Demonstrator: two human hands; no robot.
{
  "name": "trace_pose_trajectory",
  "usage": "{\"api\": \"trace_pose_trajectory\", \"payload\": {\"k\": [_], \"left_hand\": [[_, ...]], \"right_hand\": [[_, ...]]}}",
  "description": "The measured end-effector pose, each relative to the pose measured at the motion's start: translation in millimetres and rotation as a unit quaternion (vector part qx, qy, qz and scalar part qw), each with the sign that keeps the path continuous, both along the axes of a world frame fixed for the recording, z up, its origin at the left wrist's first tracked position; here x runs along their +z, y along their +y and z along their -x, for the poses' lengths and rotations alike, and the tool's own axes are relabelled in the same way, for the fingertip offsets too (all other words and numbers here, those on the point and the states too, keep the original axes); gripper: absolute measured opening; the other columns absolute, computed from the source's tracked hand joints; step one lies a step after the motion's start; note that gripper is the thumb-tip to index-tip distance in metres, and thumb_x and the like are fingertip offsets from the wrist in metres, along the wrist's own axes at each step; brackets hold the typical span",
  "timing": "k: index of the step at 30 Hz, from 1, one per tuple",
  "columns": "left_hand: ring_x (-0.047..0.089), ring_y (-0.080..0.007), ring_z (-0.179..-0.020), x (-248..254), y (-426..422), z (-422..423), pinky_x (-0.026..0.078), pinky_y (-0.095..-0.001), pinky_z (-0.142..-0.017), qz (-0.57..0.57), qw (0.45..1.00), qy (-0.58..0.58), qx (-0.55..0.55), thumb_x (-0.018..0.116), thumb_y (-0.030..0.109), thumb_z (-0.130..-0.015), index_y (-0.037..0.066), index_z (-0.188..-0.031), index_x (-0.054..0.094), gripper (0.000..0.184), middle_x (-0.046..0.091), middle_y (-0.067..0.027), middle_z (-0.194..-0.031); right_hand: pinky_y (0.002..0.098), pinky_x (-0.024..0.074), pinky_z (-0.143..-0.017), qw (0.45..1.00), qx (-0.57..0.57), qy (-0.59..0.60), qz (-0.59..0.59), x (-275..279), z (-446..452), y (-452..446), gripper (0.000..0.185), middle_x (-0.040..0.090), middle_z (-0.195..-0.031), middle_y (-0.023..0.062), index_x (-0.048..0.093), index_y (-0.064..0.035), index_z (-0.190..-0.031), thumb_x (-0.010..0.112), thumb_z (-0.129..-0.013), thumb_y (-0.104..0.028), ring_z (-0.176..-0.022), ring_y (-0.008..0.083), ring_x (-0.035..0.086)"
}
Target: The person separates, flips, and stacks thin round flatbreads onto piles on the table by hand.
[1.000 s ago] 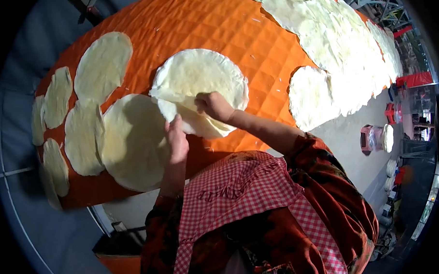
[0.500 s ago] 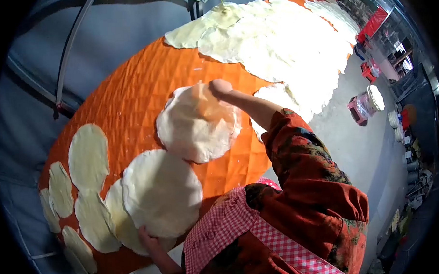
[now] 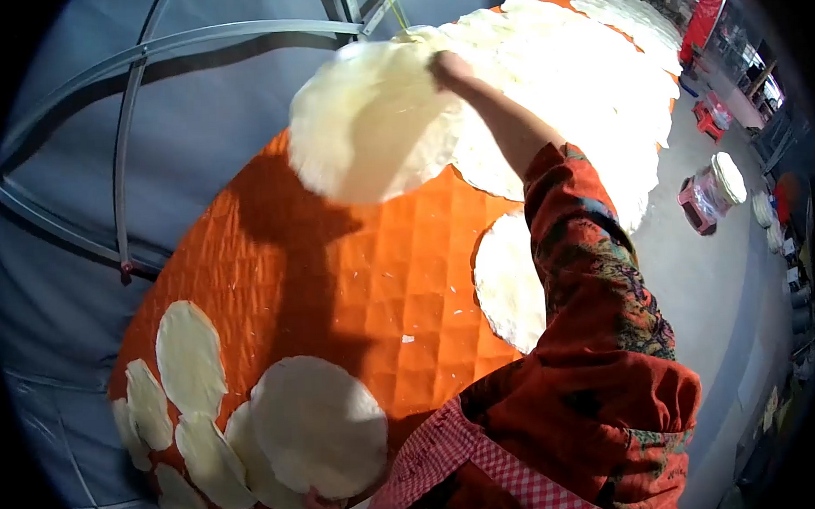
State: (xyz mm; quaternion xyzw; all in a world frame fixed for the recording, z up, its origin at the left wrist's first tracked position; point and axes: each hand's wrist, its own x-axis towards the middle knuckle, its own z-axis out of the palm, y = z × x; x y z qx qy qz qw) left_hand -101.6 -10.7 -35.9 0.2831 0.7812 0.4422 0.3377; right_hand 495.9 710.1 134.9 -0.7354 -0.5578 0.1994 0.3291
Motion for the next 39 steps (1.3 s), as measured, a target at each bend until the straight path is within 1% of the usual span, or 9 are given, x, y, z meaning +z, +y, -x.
{"api": "trace_pose_trajectory", "payload": {"k": [5, 8, 11, 14, 16, 24, 28, 34, 39], "left_hand": [[0.051, -0.0257, -0.087, 0, 4, 1, 0.042, -0.0398, -0.078, 0.061, 0.989, -0.078, 0.109, 0.055, 0.021, -0.087, -0.002, -0.101, 0.056, 0.027, 0.056, -0.0123, -0.102], [0.051, -0.0243, -0.078, -8, 0, 19, 0.043, -0.0392, -0.072, 0.061, 0.991, -0.047, 0.112, 0.057, 0.019, -0.086, -0.002, -0.096, 0.058, 0.023, 0.058, -0.0109, -0.095], [0.052, -0.0255, -0.097, 40, 40, -36, 0.043, -0.0387, -0.083, -0.033, 0.985, 0.171, -0.017, 0.052, 0.023, -0.090, -0.001, -0.105, 0.056, 0.029, 0.057, -0.0139, -0.107], [0.054, -0.0250, -0.103, 71, 91, -48, 0.043, -0.0355, -0.087, -0.165, 0.979, -0.113, -0.023, 0.049, 0.029, -0.092, 0.001, -0.116, 0.052, 0.036, 0.056, -0.0131, -0.116], [0.055, -0.0219, -0.103, 80, 122, -31, 0.047, -0.0359, -0.083, -0.225, 0.889, -0.394, 0.056, 0.049, 0.025, -0.092, 0.003, -0.112, 0.055, 0.030, 0.059, -0.0115, -0.113], [0.055, -0.0252, -0.106, 231, 220, -121, 0.047, -0.0389, -0.087, -0.350, 0.913, -0.145, -0.150, 0.047, 0.015, -0.092, 0.005, -0.101, 0.051, 0.014, 0.051, -0.0129, -0.126], [0.057, -0.0198, -0.092, 160, 204, -113, 0.049, -0.0351, -0.076, -0.278, 0.926, -0.199, -0.157, 0.052, 0.010, -0.088, 0.006, -0.097, 0.052, 0.010, 0.055, -0.0114, -0.114], [0.056, -0.0154, -0.070, -11, 122, -103, 0.049, -0.0265, -0.062, -0.136, 0.968, -0.177, -0.115, 0.056, 0.005, -0.087, 0.002, -0.089, 0.055, 0.005, 0.060, -0.0096, -0.084], [0.055, -0.0151, -0.076, -28, 150, -151, 0.050, -0.0267, -0.069, -0.115, 0.974, -0.111, -0.162, 0.056, -0.002, -0.084, 0.000, -0.088, 0.054, 0.005, 0.057, -0.0093, -0.095]], "right_hand": [[0.0422, 0.0472, -0.080, 0.955, -0.116, -0.264, -0.062, -76, -16, -53, 0.025, 0.060, -0.097, 0.0182, 0.057, -0.0090, -0.106, 0.050, -0.084, -0.019, -0.094, 0.0346, 0.058], [0.0451, 0.0475, -0.076, 0.962, 0.213, -0.165, -0.032, -129, 83, -141, 0.021, 0.061, -0.095, 0.0168, 0.059, -0.0066, -0.098, 0.050, -0.083, -0.017, -0.087, 0.0326, 0.059], [0.0440, 0.0473, -0.079, 0.792, 0.609, 0.031, -0.032, -99, 220, -331, 0.043, 0.059, -0.107, 0.0149, 0.056, -0.0087, -0.116, 0.064, -0.078, -0.028, -0.100, 0.0342, 0.056], [0.0432, 0.0481, -0.083, 0.689, 0.704, 0.133, 0.113, -81, 319, -458, 0.079, 0.055, -0.116, 0.0214, 0.029, -0.0050, -0.139, 0.068, -0.077, -0.035, -0.099, 0.0363, 0.058], [0.0453, 0.0490, -0.066, 0.771, 0.602, 0.185, -0.099, -80, 360, -490, 0.047, 0.063, -0.091, 0.0195, 0.052, -0.0044, -0.117, 0.063, -0.078, -0.027, -0.074, 0.0378, 0.061], [0.0383, 0.0518, -0.065, 0.855, 0.368, 0.324, -0.167, 14, 278, -316, 0.021, 0.066, -0.078, 0.0211, 0.066, 0.0034, -0.086, 0.059, -0.067, -0.003, -0.067, 0.0244, 0.064], [0.0290, 0.0516, -0.056, 0.855, 0.237, 0.456, -0.063, 22, 118, -292, 0.015, 0.067, -0.079, 0.0107, 0.062, 0.0027, -0.092, 0.058, -0.086, -0.010, -0.064, 0.0171, 0.064], [0.0292, 0.0496, -0.064, 0.984, -0.132, -0.030, -0.117, -167, -89, -307, 0.026, 0.065, -0.091, 0.0105, 0.059, 0.0033, -0.099, 0.064, -0.079, -0.012, -0.075, 0.0200, 0.063], [0.0303, 0.0501, -0.057, 0.936, -0.173, 0.306, -0.006, -174, -79, -287, 0.016, 0.064, -0.086, 0.0095, 0.060, -0.0011, -0.096, 0.062, -0.083, -0.010, -0.074, 0.0168, 0.063]]}}
